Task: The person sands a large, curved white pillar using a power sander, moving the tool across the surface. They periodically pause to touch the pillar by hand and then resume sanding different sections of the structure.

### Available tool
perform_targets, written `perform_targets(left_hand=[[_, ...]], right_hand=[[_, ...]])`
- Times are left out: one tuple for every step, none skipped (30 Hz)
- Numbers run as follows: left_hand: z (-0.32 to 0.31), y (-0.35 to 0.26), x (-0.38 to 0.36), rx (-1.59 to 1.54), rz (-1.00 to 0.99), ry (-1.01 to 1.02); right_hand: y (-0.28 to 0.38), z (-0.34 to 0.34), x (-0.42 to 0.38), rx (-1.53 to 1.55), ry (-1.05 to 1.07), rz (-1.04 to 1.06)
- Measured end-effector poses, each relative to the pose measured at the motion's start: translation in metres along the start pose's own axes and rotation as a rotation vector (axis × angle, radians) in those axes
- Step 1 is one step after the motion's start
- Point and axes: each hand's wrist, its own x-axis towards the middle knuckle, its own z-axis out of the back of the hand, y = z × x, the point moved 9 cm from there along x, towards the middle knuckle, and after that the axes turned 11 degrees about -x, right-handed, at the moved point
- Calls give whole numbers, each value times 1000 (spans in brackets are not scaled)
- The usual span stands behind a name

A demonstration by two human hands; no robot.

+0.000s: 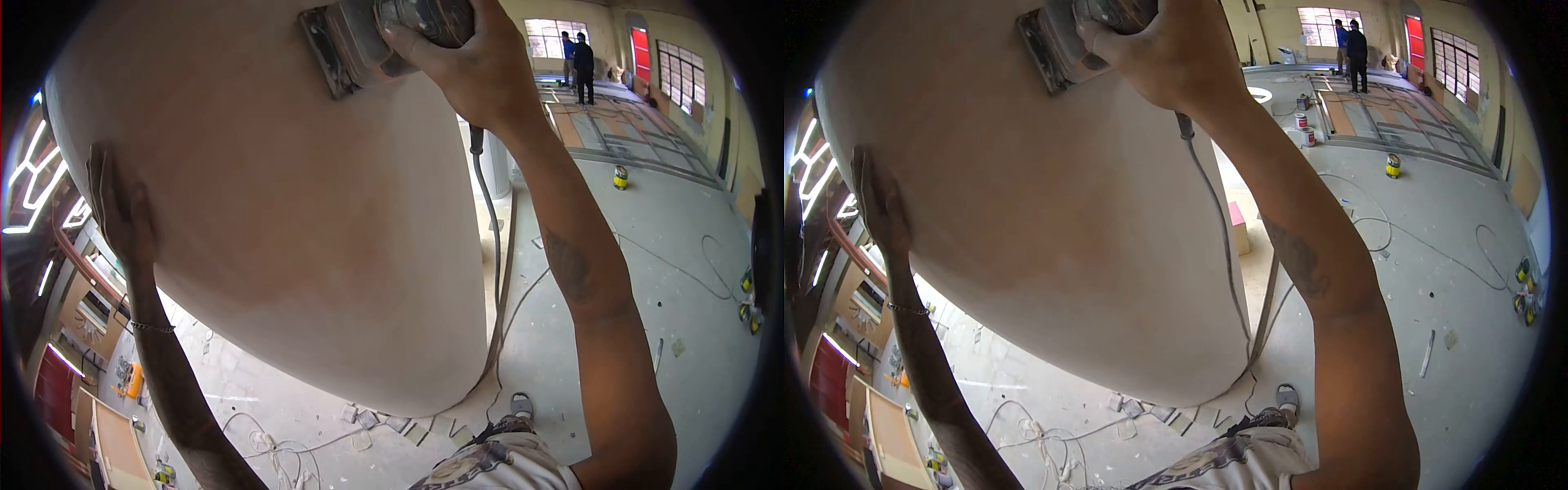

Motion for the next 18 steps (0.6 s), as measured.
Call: perform_targets(left_hand=[[0, 0, 0, 15, 5, 12], [-1, 1, 0, 29, 11, 25], [-1, -1, 1, 16, -1, 22], [-1, -3, 2, 3, -13, 20], [-1, -5, 2, -10, -24, 17], [0, -6, 2, -6, -27, 18], [0, -7, 2, -2, -32, 17], [0, -7, 3, 3, -36, 13], [1, -7, 2, 12, -39, 6], [1, -7, 3, 20, -42, -1], [1, -6, 3, 28, -44, -9], [1, -5, 3, 34, -48, -10], [2, -3, 3, 41, -52, -10], [1, -2, 2, 48, -56, -7], [1, -2, 2, 48, -60, -8], [0, -2, 3, 48, -65, -11], [0, -2, 3, 48, -70, -14], [0, -2, 4, 52, -64, -11]], right_hand=[[3, 2, 0, -22, -30, 31], [3, 0, 8, -48, -61, 67], [-1, -5, 20, -35, -40, 32], [-5, -10, 33, -23, -20, -4], [-10, -18, 51, 27, 52, -110], [-14, -21, 63, 77, 124, -218], [-7, -17, 69, 77, 158, -219], [-8, -17, 72, 53, 128, -186], [-12, -20, 76, 28, 99, -153], [-14, -21, 75, 1, 71, -121], [-15, -23, 67, 107, 84, -133], [-16, -23, 55, 214, 98, -145], [-17, -22, 41, 321, 113, -158], [-17, -19, 27, 280, 120, -175], [-17, -14, 12, 239, 127, -191], [-19, -10, -3, 197, 133, -207], [-17, -4, -15, 118, 103, -123], [-15, 2, -29, 40, 71, -40]])
